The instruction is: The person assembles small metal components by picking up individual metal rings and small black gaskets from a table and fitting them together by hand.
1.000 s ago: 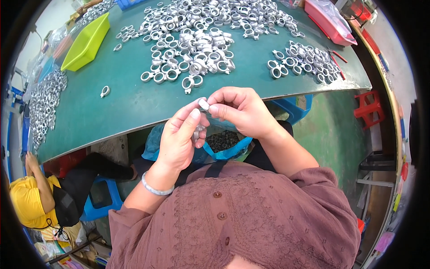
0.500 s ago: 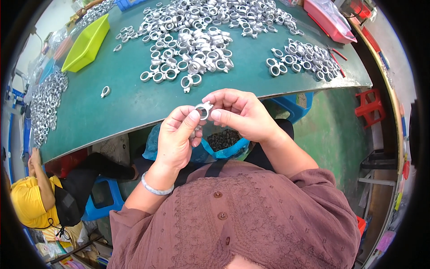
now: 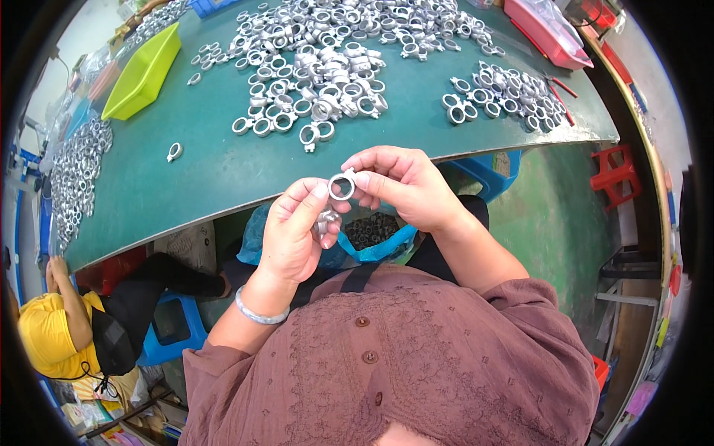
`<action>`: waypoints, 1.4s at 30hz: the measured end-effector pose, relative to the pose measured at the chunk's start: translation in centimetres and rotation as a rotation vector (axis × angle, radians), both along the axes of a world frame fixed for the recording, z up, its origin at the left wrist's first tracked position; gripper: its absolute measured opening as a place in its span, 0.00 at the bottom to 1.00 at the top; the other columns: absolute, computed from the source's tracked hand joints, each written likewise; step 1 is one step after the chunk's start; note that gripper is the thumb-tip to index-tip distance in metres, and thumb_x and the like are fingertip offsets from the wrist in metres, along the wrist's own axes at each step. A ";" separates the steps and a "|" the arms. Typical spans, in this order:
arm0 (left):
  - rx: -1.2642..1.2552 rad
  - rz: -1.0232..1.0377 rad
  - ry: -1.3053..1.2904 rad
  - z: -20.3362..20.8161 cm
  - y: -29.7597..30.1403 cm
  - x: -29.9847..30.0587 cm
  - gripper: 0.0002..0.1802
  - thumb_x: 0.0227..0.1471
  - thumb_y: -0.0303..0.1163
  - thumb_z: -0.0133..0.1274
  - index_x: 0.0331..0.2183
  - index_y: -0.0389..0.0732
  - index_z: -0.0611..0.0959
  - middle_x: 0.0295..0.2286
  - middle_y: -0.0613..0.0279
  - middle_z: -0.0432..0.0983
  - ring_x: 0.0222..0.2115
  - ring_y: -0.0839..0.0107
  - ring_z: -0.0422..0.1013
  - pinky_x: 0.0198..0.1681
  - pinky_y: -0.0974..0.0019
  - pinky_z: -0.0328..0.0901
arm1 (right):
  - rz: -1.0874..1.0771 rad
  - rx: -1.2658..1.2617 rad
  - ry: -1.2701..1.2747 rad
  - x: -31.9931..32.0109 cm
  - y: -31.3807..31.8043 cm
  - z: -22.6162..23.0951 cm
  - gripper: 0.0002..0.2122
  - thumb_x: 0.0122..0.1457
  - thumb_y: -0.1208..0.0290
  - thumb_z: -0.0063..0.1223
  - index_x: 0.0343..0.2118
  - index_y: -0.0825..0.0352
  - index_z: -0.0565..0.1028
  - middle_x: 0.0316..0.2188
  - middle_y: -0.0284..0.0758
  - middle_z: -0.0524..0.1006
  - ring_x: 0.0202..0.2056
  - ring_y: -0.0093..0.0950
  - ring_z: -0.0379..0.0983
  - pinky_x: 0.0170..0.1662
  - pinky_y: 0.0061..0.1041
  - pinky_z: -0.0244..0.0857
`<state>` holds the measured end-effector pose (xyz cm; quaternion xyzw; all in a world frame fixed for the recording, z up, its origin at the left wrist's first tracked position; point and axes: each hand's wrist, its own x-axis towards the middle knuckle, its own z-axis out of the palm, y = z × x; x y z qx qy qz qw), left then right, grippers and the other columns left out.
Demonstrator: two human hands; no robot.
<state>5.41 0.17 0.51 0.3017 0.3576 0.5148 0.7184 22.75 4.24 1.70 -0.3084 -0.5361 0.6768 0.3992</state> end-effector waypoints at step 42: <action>-0.054 -0.145 -0.233 -0.2 -0.2 0.1 0.15 0.55 0.41 0.41 0.37 0.39 0.71 0.30 0.56 0.74 0.17 0.76 0.65 0.14 0.81 0.57 | 0.026 -0.006 -0.037 0.2 1.2 -0.3 0.07 0.53 0.72 0.50 0.33 0.69 0.75 0.26 0.29 0.75 0.25 0.15 0.67 0.30 0.14 0.62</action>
